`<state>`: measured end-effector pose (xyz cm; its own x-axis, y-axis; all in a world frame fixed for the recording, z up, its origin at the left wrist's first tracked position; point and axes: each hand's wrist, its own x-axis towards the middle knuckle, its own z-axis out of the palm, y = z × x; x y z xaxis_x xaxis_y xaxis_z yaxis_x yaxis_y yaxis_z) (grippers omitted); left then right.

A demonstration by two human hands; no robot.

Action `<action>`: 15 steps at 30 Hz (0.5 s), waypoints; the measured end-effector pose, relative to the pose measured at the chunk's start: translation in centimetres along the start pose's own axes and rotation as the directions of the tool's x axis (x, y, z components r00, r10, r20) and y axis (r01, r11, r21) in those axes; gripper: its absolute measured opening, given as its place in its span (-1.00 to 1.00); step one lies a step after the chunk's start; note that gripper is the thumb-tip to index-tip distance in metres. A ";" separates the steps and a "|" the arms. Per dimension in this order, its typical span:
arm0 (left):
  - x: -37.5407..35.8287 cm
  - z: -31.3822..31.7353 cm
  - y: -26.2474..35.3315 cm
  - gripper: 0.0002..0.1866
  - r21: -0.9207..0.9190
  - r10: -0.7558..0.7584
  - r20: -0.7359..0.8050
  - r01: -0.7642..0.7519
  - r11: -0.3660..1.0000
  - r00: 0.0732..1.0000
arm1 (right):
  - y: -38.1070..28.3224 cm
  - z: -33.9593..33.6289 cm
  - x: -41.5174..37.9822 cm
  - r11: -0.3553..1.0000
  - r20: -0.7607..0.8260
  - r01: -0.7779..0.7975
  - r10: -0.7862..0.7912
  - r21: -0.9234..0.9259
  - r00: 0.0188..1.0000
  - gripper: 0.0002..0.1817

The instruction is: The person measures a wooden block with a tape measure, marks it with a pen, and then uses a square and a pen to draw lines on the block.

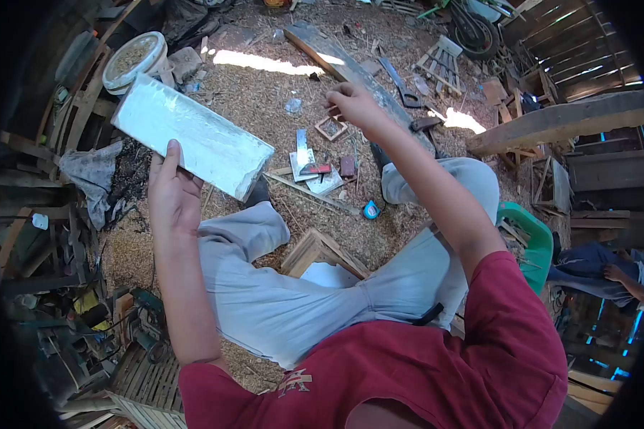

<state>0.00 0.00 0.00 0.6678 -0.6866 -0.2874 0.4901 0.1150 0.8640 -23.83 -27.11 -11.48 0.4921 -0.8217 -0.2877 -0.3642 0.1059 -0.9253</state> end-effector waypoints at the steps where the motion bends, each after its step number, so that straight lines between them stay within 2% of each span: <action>1: -0.3 -0.3 0.0 -0.50 -0.009 -0.041 -0.016 0.041 0.999 0.999 | 2.2 0.0 0.5 0.997 -0.014 -0.025 0.024 -0.077 1.000 -0.55; 5: 0.5 0.6 -3.3 -0.53 -0.090 -0.230 0.001 0.229 0.969 0.973 | 10.8 -1.6 3.5 0.932 -0.034 -0.095 0.088 -0.351 0.996 -0.68; 6: 0.3 0.6 -3.7 -0.54 -0.083 -0.285 0.006 0.284 0.955 0.959 | 14.1 -1.3 4.1 0.905 -0.009 -0.113 0.120 -0.410 0.993 -0.65; 8: -0.2 1.1 -4.7 -0.55 -0.079 -0.391 0.022 0.392 0.917 0.920 | 16.3 -1.2 3.4 0.824 0.030 -0.104 0.145 -0.557 0.989 -0.57; 10: -0.6 1.8 -5.6 -0.55 -0.035 -0.424 0.027 0.425 0.905 0.905 | 18.9 -1.0 3.3 0.740 0.109 -0.033 0.144 -0.672 0.984 -0.55; 13: -1.1 3.0 -6.7 -0.54 0.013 -0.449 0.020 0.448 0.894 0.894 | 22.7 -1.2 3.2 0.643 0.202 0.003 0.236 -0.766 0.951 -0.55; 15: -1.3 3.3 -7.3 -0.55 0.040 -0.451 0.005 0.450 0.892 0.893 | 26.4 -1.1 2.6 0.645 0.134 -0.064 0.253 -0.762 0.958 -0.56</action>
<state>-6.27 -2.27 -4.54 0.3723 -0.6687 -0.6436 0.7154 -0.2350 0.6580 -32.98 -27.05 -36.36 0.4853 -0.6852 -0.5431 -0.8685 -0.3060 -0.3901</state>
